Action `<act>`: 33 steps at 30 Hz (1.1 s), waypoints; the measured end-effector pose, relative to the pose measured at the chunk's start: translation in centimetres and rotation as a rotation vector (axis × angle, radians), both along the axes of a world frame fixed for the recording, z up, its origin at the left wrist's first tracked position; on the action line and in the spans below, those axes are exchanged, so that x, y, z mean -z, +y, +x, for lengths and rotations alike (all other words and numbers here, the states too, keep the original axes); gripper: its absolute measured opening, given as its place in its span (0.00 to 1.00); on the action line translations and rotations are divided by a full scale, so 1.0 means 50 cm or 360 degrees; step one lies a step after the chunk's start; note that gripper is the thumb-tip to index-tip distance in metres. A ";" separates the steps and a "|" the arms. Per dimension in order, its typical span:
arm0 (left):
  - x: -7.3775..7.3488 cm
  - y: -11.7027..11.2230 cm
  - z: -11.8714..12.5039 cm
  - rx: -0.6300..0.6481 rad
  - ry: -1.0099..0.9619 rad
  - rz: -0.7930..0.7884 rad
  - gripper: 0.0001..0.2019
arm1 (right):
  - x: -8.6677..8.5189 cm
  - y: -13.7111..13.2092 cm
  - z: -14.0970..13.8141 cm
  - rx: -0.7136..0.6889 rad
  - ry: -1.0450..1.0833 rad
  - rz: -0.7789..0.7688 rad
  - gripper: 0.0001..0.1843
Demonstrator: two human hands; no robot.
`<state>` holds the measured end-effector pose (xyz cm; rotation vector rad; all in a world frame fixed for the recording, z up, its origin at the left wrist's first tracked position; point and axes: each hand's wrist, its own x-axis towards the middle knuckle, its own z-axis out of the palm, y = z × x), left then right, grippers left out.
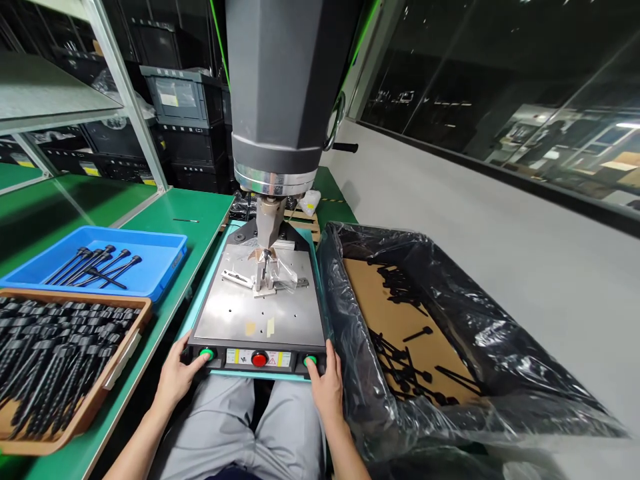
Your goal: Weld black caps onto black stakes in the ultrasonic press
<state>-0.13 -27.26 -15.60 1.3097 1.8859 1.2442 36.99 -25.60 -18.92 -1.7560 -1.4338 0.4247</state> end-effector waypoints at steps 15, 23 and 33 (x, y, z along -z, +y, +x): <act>0.032 0.008 -0.020 0.0082 -0.0073 0.0039 0.31 | 0.031 -0.002 0.001 -0.0039 -0.0059 0.0170 0.37; -0.016 0.016 0.006 -0.0282 -0.0113 0.0197 0.22 | 0.033 -0.002 -0.001 -0.0019 -0.0028 0.0164 0.39; -0.168 0.165 0.145 0.0278 -0.0721 0.0298 0.21 | -0.045 0.011 -0.020 0.0113 0.0050 0.0469 0.28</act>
